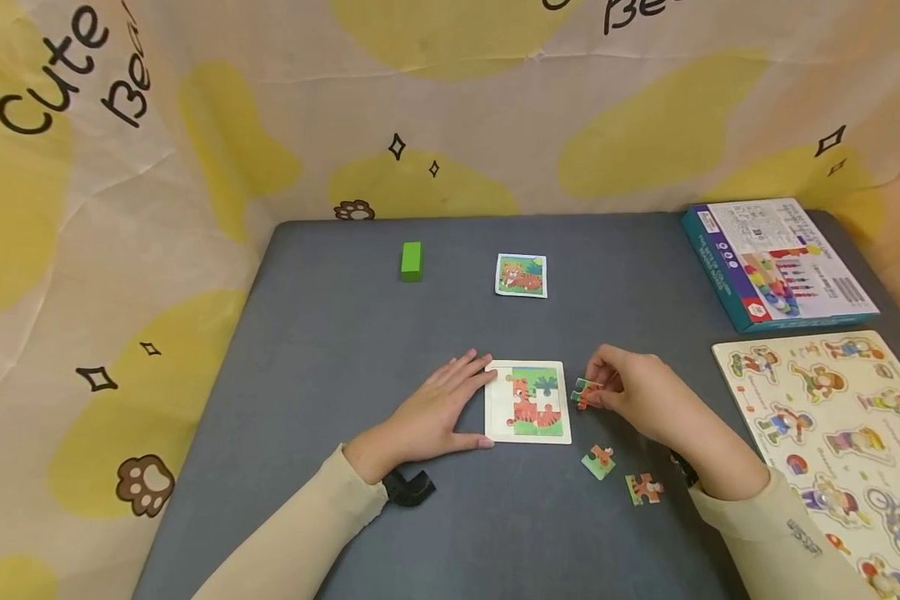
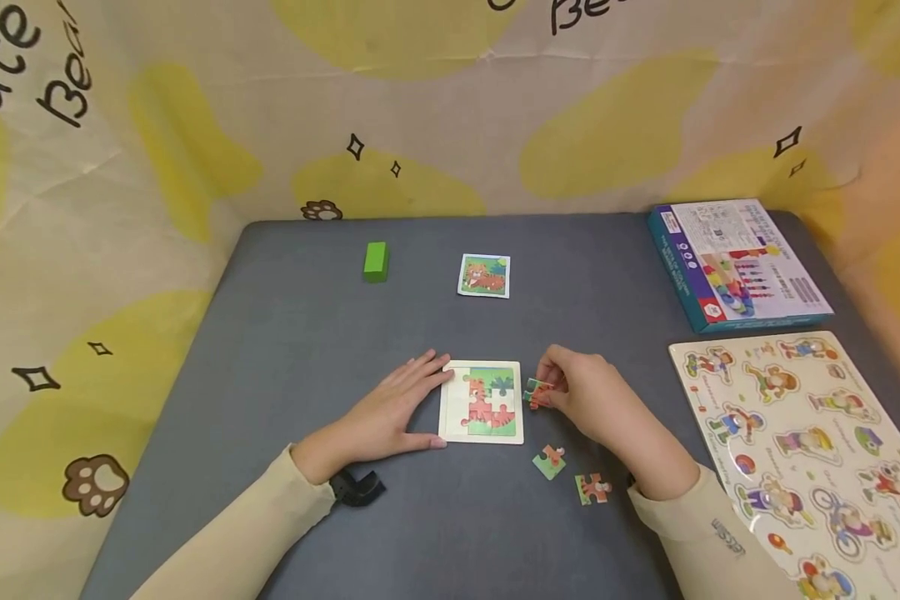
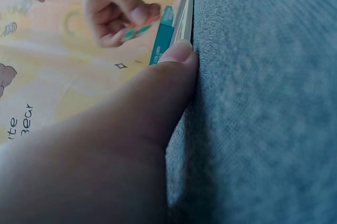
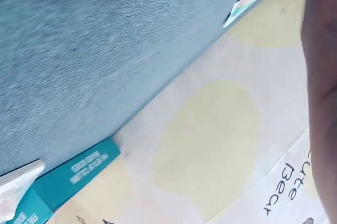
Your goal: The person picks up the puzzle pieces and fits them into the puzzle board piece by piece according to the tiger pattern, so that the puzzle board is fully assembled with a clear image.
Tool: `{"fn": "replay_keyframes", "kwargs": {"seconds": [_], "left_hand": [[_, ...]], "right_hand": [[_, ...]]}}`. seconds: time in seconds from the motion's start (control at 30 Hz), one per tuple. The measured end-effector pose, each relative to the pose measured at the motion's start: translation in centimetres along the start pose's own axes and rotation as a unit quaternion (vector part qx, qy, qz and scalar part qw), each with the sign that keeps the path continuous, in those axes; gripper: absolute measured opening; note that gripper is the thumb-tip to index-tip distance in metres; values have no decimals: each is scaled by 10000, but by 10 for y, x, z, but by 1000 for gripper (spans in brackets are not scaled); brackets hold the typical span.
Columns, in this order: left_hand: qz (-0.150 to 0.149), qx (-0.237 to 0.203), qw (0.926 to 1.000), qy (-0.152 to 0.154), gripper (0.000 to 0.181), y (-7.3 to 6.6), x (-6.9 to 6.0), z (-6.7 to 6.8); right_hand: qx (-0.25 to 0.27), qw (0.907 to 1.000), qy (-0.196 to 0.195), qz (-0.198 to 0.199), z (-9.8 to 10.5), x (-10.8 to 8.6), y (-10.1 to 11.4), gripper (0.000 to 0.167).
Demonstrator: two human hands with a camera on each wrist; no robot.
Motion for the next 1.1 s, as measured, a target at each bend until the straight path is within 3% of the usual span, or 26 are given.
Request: {"fn": "replay_keyframes", "kwargs": {"seconds": [0.17, 0.67, 0.9, 1.1], "left_hand": [[27, 34, 10000, 28, 98, 1, 0, 1], [-89, 61, 9999, -50, 97, 2, 3, 2], [-81, -35, 10000, -28, 97, 2, 1, 0], [-98, -7, 9999, -40, 97, 2, 1, -1]], "right_hand": [[-22, 9998, -195, 100, 1, 8, 7, 27], [219, 9980, -493, 325, -5, 20, 21, 20], [471, 9978, -441, 123, -11, 25, 22, 14], [769, 9960, -446, 8, -13, 28, 21, 25]]}}
Point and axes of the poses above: each hand's wrist, its own x-axis towards the middle knuckle, its own z-axis out of the back of the hand, y = z × x, the point moved 2 cm from there along x, towards the middle knuckle, and after that the axes turned 6 degrees about x, right-handed, at the moved point
